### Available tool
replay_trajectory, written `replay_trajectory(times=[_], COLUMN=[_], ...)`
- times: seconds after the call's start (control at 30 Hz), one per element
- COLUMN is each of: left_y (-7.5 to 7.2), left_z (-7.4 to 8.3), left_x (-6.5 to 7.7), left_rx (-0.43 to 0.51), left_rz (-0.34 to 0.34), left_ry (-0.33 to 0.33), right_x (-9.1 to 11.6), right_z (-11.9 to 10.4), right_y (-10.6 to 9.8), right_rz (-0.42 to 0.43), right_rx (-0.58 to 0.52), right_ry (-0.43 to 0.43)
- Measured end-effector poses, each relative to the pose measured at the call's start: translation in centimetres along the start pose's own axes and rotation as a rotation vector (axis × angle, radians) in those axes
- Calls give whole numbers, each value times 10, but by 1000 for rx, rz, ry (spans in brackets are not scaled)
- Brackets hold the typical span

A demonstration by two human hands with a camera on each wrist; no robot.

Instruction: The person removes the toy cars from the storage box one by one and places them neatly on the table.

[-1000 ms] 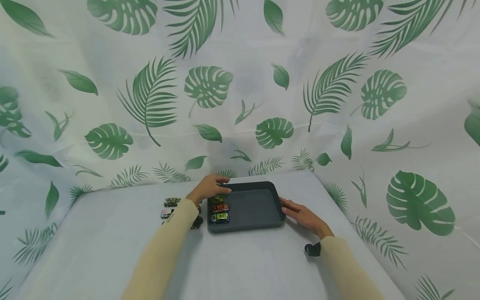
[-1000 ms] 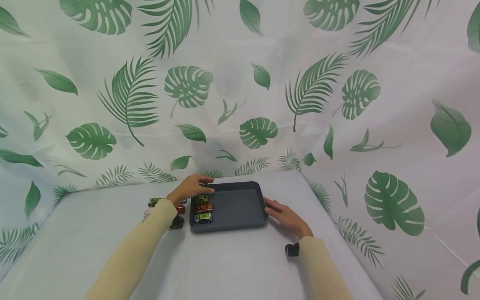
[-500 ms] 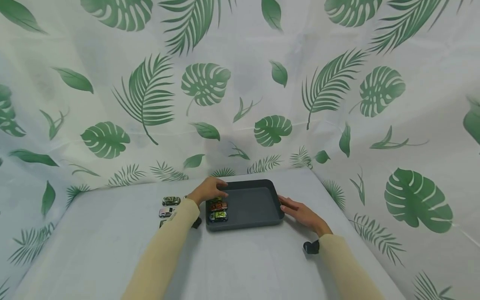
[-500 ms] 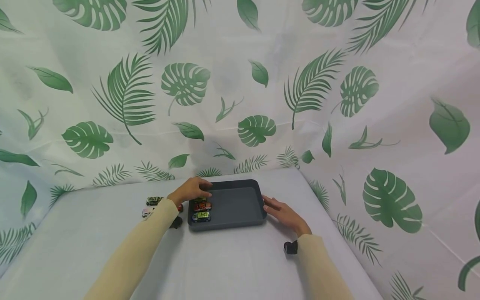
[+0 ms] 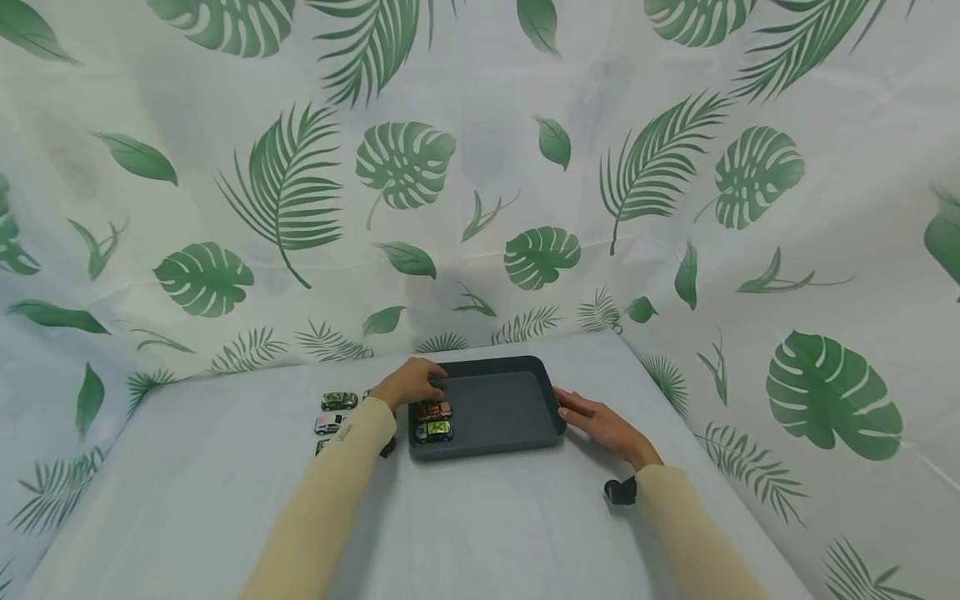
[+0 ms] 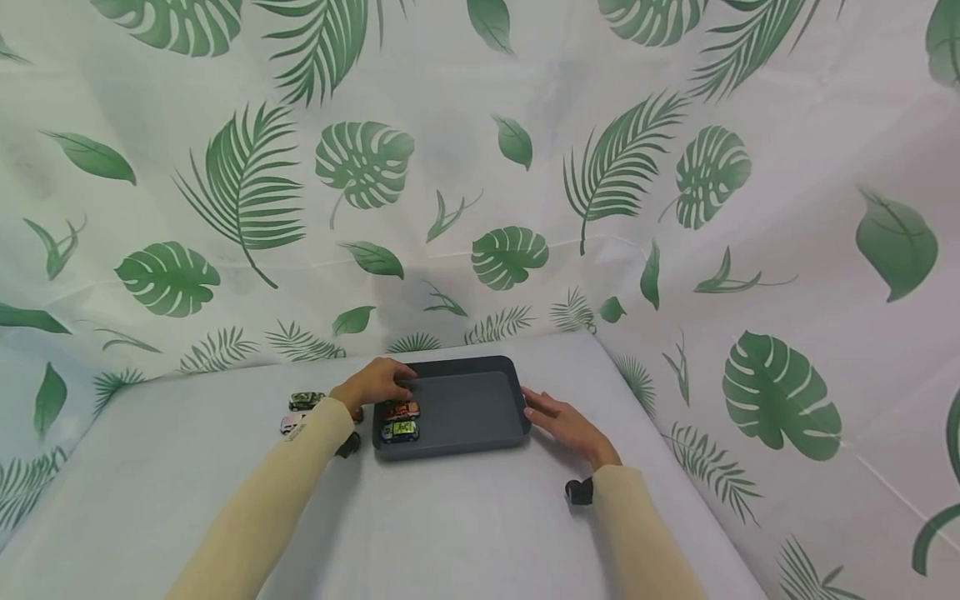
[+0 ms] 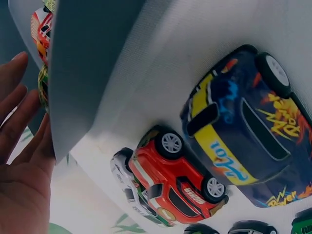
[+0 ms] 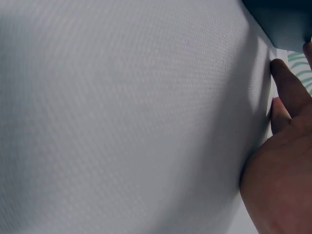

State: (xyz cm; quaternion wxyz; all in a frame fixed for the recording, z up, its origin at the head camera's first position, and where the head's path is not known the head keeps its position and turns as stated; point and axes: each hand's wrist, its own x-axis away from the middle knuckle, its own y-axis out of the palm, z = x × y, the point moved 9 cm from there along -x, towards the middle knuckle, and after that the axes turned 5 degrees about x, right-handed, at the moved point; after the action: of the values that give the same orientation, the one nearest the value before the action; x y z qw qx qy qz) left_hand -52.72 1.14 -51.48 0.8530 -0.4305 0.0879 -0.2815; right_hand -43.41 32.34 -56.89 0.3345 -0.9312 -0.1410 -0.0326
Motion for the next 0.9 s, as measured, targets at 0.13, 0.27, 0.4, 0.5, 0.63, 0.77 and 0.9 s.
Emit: replay_trajectory(times=[0.13,0.27,0.4,0.5,0.63,0.77,0.9], left_y=[2,4,5,6,6,6,4], left_z=[-6,-9,-9,-8,-7,-7,-4], left_x=[0,0,0,0,1,4,6], left_rx=[-20,-42,-78,-102,-114,-98,-92], left_rz=[-11,-19,-27,-27,-23,-13,10], left_ry=[-23,-36,-21,-6,1,11,62], right_x=[-1,-1,-1,-1,-1,0,2], right_z=[0,-2,-1,0,1,-2,-4], right_y=[0,-1,-1,0,0,0,0], right_rz=[-3,-2,6,6,10,12,10], right_rx=[2,-1,-5,2,9,8,8], right_ry=[-3,-9,0,8,16,9,4])
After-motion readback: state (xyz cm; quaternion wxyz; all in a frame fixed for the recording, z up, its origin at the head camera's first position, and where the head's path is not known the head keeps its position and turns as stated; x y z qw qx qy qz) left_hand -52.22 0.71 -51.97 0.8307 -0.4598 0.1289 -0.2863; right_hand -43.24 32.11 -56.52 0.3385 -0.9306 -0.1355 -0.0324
